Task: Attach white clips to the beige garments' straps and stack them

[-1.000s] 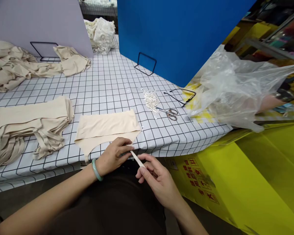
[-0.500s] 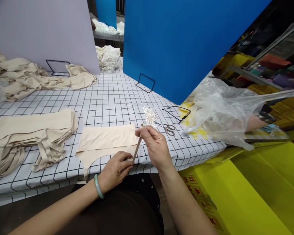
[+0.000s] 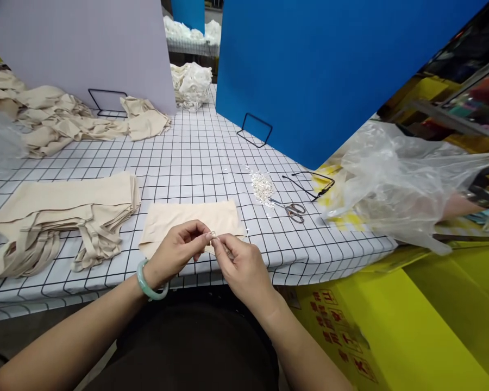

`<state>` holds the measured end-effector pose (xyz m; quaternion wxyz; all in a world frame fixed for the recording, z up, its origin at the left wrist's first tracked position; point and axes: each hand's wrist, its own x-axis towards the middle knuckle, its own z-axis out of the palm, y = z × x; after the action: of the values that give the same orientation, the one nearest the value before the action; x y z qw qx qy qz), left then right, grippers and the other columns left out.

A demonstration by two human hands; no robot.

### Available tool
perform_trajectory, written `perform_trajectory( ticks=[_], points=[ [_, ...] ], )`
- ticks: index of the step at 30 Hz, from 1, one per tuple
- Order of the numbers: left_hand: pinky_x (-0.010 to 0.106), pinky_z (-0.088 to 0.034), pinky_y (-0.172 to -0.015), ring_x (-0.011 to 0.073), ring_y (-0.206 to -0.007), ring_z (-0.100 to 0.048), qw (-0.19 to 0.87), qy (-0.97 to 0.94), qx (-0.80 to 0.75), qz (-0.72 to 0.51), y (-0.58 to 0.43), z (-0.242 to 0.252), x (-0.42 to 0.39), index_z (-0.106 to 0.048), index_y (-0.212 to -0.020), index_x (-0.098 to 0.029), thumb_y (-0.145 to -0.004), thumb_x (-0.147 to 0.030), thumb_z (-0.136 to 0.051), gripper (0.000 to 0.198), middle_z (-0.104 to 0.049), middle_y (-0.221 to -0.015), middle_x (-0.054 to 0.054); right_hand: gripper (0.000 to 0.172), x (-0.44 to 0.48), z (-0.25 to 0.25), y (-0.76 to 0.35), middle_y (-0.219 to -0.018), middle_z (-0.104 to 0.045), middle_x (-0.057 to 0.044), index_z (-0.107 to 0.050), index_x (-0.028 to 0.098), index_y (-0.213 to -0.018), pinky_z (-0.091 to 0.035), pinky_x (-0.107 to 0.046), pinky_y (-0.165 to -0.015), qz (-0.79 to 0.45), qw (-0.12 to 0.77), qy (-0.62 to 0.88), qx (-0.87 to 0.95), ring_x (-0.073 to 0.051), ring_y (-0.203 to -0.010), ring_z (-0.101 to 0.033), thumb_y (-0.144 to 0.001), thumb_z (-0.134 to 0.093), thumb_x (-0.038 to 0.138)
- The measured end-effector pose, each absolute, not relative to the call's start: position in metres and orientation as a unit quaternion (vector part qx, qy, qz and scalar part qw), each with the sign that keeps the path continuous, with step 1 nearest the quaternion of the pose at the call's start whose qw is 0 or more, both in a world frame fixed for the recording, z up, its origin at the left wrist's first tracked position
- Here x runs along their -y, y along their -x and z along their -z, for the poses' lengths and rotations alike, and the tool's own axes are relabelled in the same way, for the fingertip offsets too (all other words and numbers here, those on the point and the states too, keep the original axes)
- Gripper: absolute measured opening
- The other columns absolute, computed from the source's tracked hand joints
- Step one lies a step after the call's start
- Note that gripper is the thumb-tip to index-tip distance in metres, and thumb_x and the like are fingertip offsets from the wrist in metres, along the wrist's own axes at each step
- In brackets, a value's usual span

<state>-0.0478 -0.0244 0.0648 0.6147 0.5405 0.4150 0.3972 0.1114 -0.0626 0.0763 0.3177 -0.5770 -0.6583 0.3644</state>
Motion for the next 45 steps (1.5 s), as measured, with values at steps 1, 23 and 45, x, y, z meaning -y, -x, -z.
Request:
perform_trajectory(
  ticks=[1, 23, 45],
  points=[
    [0.021, -0.039, -0.048, 0.0074, -0.054, -0.045, 0.631, -0.531, -0.416, -0.383, 0.049, -0.062, 0.025, -0.057, -0.076, -0.016, -0.081, -0.039, -0.065, 0.025, -0.054, -0.069, -0.001, 0.034, 0.064, -0.076, -0.112, -0.058, -0.045, 0.003, -0.063, 0.021, -0.077, -0.031, -0.025, -0.05, -0.355, 0.308, 0.572, 0.672, -0.012, -0.053, -0.037, -0.097, -0.047, 0.043],
    [0.036, -0.051, -0.082, 0.0237, -0.091, -0.057, 0.237, -0.877, -0.389, -0.153, 0.048, -0.011, -0.018, -0.06, -0.086, -0.013, -0.076, -0.001, -0.051, 0.018, -0.061, -0.096, 0.011, 0.03, 0.048, -0.031, -0.115, -0.056, -0.059, 0.001, -0.062, 0.016, -0.074, -0.044, -0.021, -0.04, -0.614, 0.325, 0.637, 0.333, -0.009, -0.042, -0.05, -0.082, -0.063, 0.045],
    [0.028, -0.047, -0.069, 0.0145, -0.073, -0.056, 0.344, -0.793, -0.435, -0.254, 0.045, -0.006, -0.032, -0.058, -0.07, -0.015, -0.082, -0.005, -0.055, 0.015, -0.061, -0.081, 0.004, 0.019, 0.014, -0.031, -0.1, -0.054, -0.06, 0.001, -0.062, 0.014, -0.074, -0.051, -0.021, -0.039, -0.624, 0.342, 0.657, 0.25, -0.009, -0.039, -0.054, -0.09, -0.055, 0.022]
  ],
)
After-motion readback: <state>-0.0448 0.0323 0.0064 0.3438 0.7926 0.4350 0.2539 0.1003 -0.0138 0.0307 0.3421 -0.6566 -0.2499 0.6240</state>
